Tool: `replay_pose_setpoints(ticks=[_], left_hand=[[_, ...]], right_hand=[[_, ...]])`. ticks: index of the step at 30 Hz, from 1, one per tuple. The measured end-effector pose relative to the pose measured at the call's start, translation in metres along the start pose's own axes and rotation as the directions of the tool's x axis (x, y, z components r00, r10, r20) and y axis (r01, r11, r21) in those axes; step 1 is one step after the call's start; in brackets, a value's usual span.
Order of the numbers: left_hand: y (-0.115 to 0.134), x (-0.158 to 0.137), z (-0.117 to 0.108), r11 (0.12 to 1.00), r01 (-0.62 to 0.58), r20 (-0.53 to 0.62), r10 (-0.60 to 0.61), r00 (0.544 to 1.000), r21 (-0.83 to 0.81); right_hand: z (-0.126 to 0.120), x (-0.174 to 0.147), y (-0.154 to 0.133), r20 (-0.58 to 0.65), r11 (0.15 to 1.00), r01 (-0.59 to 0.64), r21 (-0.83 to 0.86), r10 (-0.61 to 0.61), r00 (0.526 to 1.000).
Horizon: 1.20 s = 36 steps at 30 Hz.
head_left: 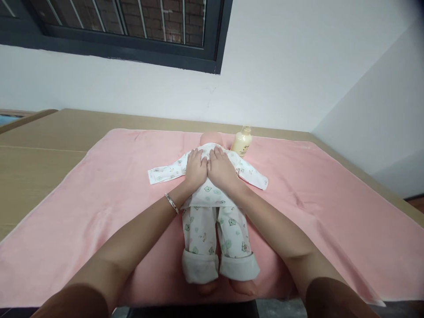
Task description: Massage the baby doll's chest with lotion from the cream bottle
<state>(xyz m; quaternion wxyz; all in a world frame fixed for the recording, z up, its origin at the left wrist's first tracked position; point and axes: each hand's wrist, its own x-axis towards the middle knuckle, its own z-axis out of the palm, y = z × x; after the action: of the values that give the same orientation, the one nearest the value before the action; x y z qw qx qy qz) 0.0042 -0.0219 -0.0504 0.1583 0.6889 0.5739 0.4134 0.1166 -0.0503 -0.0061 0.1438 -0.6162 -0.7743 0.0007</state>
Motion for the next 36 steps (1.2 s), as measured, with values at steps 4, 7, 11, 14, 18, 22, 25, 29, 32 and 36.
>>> replay_pose_setpoints(ticks=[4, 7, 11, 14, 18, 22, 25, 29, 32, 36], left_hand=[[0.000, 0.000, 0.000, 1.000, -0.008, 0.005, 0.008, 1.000, 0.019], [-0.001, 0.000, 0.001, 1.000, -0.020, -0.001, 0.020, 1.000, 0.018], [-0.001, 0.001, 0.002, 1.000, -0.028, -0.013, 0.028, 1.000, 0.007], [-0.002, 0.000, 0.002, 0.999, -0.034, -0.015, 0.034, 0.999, 0.012], [-0.001, 0.000, 0.001, 0.999, -0.036, -0.011, 0.036, 0.999, 0.040], [-0.001, 0.000, 0.002, 0.998, -0.043, -0.013, 0.044, 0.999, 0.054], [-0.002, -0.001, 0.003, 0.997, -0.062, -0.015, 0.063, 0.998, 0.053], [-0.004, -0.001, 0.005, 0.997, -0.070, -0.023, 0.071, 0.997, 0.030], [-0.007, 0.000, 0.005, 0.997, -0.073, -0.030, 0.074, 0.997, 0.021], [-0.007, 0.001, 0.005, 0.997, -0.078, -0.032, 0.079, 0.996, 0.029]], right_hand=[[-0.002, 0.002, 0.003, 0.025, 0.994, 0.082, 0.068, -0.084, 0.996], [-0.003, 0.013, 0.019, 0.001, 0.989, 0.045, 0.144, -0.046, 0.999], [-0.001, 0.021, 0.032, 0.013, 0.982, -0.027, 0.187, 0.025, 1.000], [-0.001, 0.015, 0.022, 0.006, 0.992, -0.047, 0.113, 0.047, 0.999], [-0.003, 0.002, 0.003, 0.036, 0.999, 0.018, 0.028, -0.019, 0.999], [-0.004, 0.008, 0.011, 0.036, 0.996, 0.025, 0.086, -0.028, 0.999], [-0.001, 0.019, 0.026, 0.017, 0.988, -0.051, 0.147, 0.049, 0.999], [0.000, 0.016, 0.021, 0.010, 0.992, -0.079, 0.095, 0.079, 0.997], [-0.003, 0.003, 0.003, 0.028, 1.000, 0.011, 0.006, -0.012, 1.000], [-0.006, 0.000, 0.000, 0.052, 0.993, 0.114, 0.037, -0.115, 0.992]])
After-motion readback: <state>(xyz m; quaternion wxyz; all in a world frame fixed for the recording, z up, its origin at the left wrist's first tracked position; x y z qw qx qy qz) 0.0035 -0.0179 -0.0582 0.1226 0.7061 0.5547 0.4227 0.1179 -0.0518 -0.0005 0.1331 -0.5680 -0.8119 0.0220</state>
